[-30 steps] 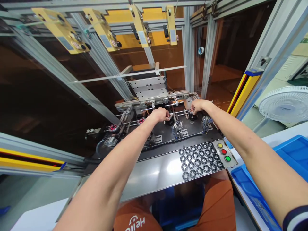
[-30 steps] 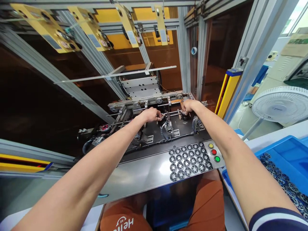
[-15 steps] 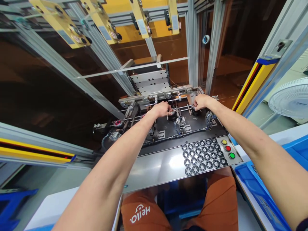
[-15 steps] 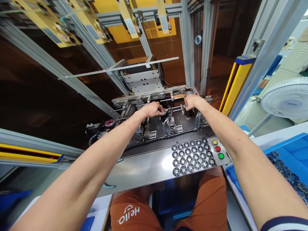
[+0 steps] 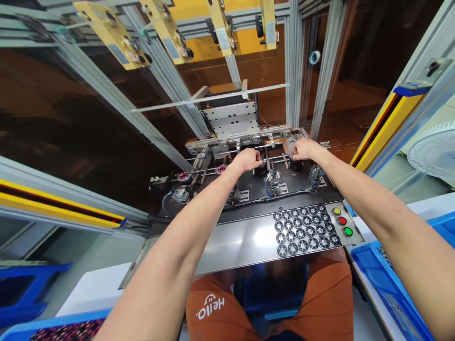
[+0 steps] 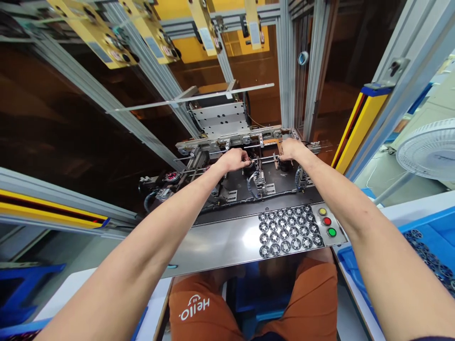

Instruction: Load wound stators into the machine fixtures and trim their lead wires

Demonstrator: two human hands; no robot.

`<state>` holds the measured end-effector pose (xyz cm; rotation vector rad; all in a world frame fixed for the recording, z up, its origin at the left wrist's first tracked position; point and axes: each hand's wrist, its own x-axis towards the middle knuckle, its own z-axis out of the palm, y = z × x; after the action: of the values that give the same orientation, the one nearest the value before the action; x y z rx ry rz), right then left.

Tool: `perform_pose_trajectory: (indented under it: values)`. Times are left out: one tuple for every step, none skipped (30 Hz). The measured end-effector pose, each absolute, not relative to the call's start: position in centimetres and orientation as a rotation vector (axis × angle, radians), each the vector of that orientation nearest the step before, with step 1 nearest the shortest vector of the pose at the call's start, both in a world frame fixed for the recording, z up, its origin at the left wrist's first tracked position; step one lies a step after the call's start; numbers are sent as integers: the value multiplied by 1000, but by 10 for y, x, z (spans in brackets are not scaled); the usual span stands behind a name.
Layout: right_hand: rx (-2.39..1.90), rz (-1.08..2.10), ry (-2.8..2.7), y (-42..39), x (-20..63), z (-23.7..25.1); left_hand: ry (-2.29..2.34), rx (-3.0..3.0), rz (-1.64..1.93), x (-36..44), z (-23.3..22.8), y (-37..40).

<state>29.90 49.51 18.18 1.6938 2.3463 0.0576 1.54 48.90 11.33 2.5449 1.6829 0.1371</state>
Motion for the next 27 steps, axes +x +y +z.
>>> perform_pose_trajectory:
  values:
    - [1703, 67, 2372, 492, 299, 187, 1715, 2532, 191, 18, 120, 483]
    - [1715, 87, 2404, 487, 300, 193, 1744, 2522, 257, 20, 129, 474]
    - [1729, 117, 2446, 479, 299, 200, 1767, 2514, 335, 20, 139, 462]
    - [1743, 152, 2492, 469, 298, 208, 1781, 2511, 422, 17, 149, 446]
    - [1755, 192, 2542, 455, 296, 215, 1782, 2513, 513, 13, 159, 426]
    - [1755, 226, 2613, 438, 293, 221, 1765, 2519, 595, 7, 167, 402]
    - [1736, 242, 2695, 417, 289, 225, 1726, 2532, 658, -2, 172, 375]
    - [1695, 242, 2803, 393, 284, 227, 1667, 2549, 694, -12, 174, 346]
    - [1589, 195, 3003, 367, 277, 225, 1575, 2574, 718, -22, 172, 317]
    - [1415, 79, 3164, 341, 268, 220, 1439, 2604, 732, -34, 165, 288]
    - [1252, -46, 3241, 314, 259, 211, 1363, 2610, 683, -45, 154, 260]
    - [1098, -146, 3238, 289, 248, 198, 1359, 2599, 564, -56, 139, 235]
    - [942, -206, 3191, 267, 236, 182, 1384, 2576, 439, -65, 121, 214]
    - [859, -234, 3111, 248, 224, 164, 1410, 2544, 372, -73, 101, 197]
    - [804, -249, 3032, 233, 212, 144, 1425, 2518, 323, -79, 82, 183]
    - [765, -263, 2986, 222, 201, 125, 1436, 2495, 294, -83, 64, 173]
    - [742, -271, 2952, 215, 192, 108, 1436, 2475, 283, -85, 48, 165]
    - [726, -280, 2927, 210, 183, 93, 1432, 2457, 280, -86, 36, 160]
    - [717, -288, 2911, 207, 177, 81, 1425, 2441, 286, -85, 26, 155]
    - [710, -295, 2895, 205, 171, 73, 1416, 2426, 298, -83, 20, 151]
    - [703, -305, 2880, 204, 168, 68, 1405, 2414, 315, -82, 17, 148]
    - [694, -316, 2868, 203, 166, 68, 1391, 2406, 336, -80, 15, 144]
    - [683, -329, 2858, 203, 165, 71, 1373, 2401, 356, -79, 15, 140]
    - [672, -343, 2853, 204, 166, 77, 1352, 2401, 379, -79, 18, 137]
    - [666, -355, 2853, 205, 167, 87, 1335, 2403, 407, -82, 22, 134]
    - [670, -360, 2858, 209, 170, 99, 1327, 2404, 443, -86, 28, 132]
    - [685, -356, 2869, 215, 172, 114, 1331, 2403, 489, -94, 36, 131]
